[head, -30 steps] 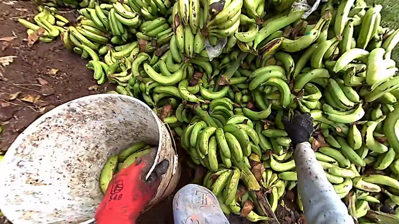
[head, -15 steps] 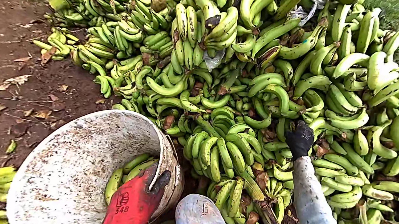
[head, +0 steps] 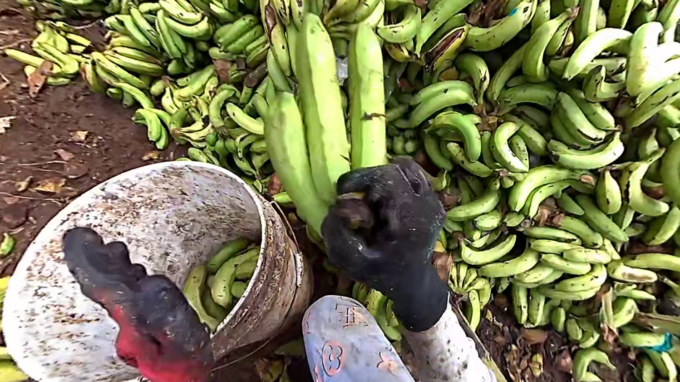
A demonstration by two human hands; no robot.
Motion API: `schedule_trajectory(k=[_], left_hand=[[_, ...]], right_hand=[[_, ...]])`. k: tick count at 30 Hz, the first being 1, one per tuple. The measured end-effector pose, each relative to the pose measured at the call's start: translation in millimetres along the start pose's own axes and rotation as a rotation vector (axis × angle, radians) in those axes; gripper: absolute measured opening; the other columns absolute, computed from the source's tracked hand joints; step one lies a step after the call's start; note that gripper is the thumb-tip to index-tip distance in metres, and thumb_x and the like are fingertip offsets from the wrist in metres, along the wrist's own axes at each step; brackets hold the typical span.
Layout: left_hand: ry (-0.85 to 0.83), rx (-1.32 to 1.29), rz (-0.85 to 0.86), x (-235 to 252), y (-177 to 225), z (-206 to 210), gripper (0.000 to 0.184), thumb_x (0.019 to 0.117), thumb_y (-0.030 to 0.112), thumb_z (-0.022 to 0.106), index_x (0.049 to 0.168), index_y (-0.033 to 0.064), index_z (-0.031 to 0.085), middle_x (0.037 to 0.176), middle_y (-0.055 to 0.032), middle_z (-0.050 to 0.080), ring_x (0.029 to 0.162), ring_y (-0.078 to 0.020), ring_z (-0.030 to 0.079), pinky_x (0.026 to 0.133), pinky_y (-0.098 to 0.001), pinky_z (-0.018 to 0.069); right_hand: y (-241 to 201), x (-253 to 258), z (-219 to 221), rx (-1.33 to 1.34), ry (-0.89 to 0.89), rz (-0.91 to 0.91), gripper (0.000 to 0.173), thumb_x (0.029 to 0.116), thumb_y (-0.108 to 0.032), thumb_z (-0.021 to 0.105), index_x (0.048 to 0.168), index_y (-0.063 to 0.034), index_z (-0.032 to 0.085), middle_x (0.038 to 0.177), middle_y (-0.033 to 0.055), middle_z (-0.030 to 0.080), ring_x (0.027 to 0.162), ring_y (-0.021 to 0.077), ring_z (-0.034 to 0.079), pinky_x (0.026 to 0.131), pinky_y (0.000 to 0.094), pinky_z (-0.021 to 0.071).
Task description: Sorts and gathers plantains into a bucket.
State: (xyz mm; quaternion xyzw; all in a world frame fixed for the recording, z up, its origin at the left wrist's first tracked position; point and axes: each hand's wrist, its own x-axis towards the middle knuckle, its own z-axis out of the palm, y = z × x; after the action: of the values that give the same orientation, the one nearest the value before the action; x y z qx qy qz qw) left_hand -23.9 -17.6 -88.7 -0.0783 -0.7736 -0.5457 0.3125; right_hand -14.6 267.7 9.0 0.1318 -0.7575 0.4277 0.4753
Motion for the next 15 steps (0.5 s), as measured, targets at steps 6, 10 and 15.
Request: schedule_trajectory(k=[6,10,15], left_hand=[[0.071,-0.097,-0.298,23.2,29.4,-48.2,0.049,0.1094,0.013,0.037,0.153,-0.0071,0.031,0.153,-0.0164,0.045,0.137,-0.0127,0.046,0.116,-0.0293,0.0366],[-0.234,0.373,-0.153,16.4,15.1,-43.0,0.055,0.1081,0.027,0.033,0.154,-0.002,0.04,0.156,-0.0304,0.04,0.145,-0.0374,0.042,0.119,-0.0456,0.0361],[-0.486,0.568,-0.181,7.7,13.0,-13.5,0.05,0.1072,0.031,0.044,0.155,0.0156,0.046,0.161,-0.0306,0.031,0.14,-0.0485,0.044,0.109,-0.0634,0.0424]], right_hand=[[107.5,29.9,-63.7,-0.298,-0.545,0.234,0.076,0.0782,-0.03,0.088,0.147,-0.0183,0.057,0.146,0.0167,0.056,0.135,0.0337,0.053,0.109,0.0529,0.0471],[261.4,12.4,-119.1,-1.047,-0.701,0.697,0.134,0.054,-0.03,0.099,0.162,-0.0436,0.022,0.167,0.0316,0.009,0.145,0.0649,0.019,0.098,0.084,0.034],[303.0,5.8,-119.8,-1.081,-0.893,0.541,0.117,0.0673,-0.011,0.09,0.158,-0.0495,0.029,0.167,0.0258,0.021,0.123,0.0652,0.047,0.081,0.0802,0.0455]])
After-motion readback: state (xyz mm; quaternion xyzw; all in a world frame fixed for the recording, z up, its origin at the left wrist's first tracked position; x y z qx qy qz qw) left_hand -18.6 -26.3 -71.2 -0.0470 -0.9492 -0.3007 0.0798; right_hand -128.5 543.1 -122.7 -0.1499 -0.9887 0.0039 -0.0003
